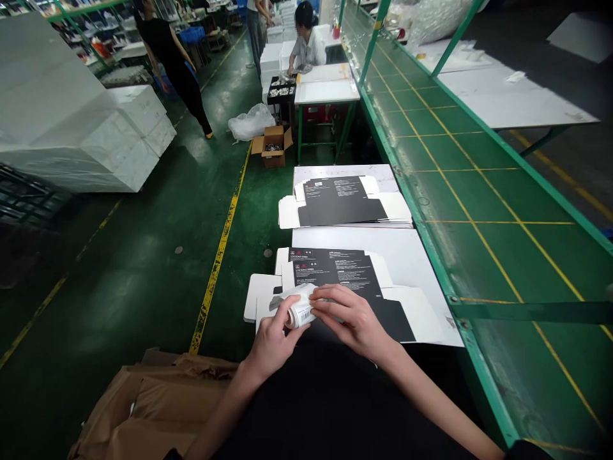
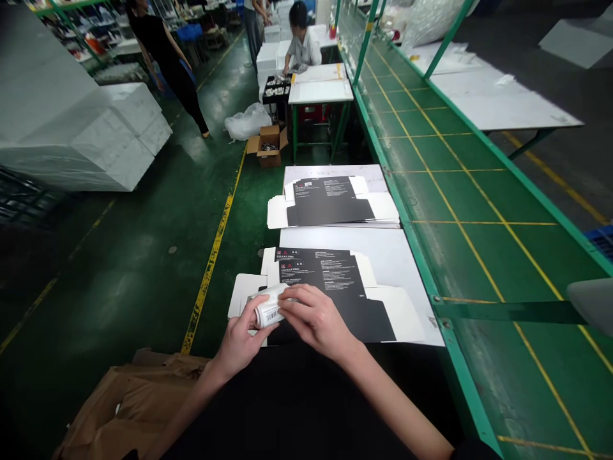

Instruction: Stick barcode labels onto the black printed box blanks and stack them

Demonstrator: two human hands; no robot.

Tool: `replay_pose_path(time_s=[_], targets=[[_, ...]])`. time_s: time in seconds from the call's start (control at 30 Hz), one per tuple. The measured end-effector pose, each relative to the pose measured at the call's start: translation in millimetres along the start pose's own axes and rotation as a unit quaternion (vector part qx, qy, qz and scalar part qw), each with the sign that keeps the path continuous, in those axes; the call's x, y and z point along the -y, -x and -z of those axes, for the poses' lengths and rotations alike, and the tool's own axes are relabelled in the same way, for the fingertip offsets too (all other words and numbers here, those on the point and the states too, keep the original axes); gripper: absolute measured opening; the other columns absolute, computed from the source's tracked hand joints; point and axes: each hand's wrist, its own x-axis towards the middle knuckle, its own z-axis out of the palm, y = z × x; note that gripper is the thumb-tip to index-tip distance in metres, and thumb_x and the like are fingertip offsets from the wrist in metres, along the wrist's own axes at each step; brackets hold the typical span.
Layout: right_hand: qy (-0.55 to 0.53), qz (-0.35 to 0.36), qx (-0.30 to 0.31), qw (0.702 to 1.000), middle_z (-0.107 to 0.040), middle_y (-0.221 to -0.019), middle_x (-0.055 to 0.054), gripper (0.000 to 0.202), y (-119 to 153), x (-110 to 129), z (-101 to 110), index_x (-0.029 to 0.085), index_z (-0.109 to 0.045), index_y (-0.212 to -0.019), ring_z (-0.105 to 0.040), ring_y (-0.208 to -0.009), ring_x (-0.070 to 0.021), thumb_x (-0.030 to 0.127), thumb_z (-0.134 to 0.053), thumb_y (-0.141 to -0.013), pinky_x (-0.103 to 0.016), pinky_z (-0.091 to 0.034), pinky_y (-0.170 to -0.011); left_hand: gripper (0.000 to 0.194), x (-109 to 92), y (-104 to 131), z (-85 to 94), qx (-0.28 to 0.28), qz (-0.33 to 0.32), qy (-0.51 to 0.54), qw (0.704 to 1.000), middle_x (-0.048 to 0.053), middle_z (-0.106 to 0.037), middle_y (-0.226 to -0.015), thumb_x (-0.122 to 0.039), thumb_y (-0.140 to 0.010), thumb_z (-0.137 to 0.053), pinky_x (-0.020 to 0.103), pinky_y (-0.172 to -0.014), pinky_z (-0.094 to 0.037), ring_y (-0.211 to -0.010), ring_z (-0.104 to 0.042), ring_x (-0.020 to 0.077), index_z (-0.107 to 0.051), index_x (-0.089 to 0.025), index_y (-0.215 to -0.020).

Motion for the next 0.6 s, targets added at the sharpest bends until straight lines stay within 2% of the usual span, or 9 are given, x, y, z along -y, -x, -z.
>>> replay_pose_path(time_s=[0.17,0.37,0.6], targets=[[-0.008,0.003,-0.030,1.000,-0.073,-0.111,-0.008,0.024,8.2,-10.2,-12.2,0.028,-0.070,-0.116,-0.069,-0.105,-0.0258,0.018,-0.057,-0.098,-0.047,-0.060,-0.090,0.048,2.1,0.6,-1.3,-0.011,0.030,0.018,0.999,0.005,-0.078,-0.105,-0.036,-0.086,-0.073,0.031,-0.081,-0.060,-0.091,-0.076,0.0248,-0.061,-0.030,-0.132],[0.022,0.023,-0.024,0.999,-0.071,-0.109,-0.010,0.023,11.5,-22.8,-25.7,0.025,-0.066,-0.113,-0.067,-0.101,-0.0253,0.015,-0.057,-0.095,-0.046,-0.059,-0.086,0.048,7.0,-2.0,-6.6,-0.008,0.042,0.008,0.999,0.006,-0.077,-0.113,-0.036,-0.089,-0.070,0.031,-0.083,-0.060,-0.099,-0.075,0.0243,-0.056,-0.030,-0.134],[0.020,0.025,-0.068,0.997,-0.067,-0.102,-0.011,0.013,10.7,-24.8,-40.6,0.022,-0.062,-0.099,-0.061,-0.092,-0.0240,0.013,-0.060,-0.090,-0.043,-0.057,-0.077,0.045,15.8,-7.7,-12.4,-0.024,0.079,-0.019,0.996,0.004,-0.078,-0.103,-0.031,-0.092,-0.062,0.028,-0.075,-0.056,-0.087,-0.075,0.0214,-0.053,-0.028,-0.136]])
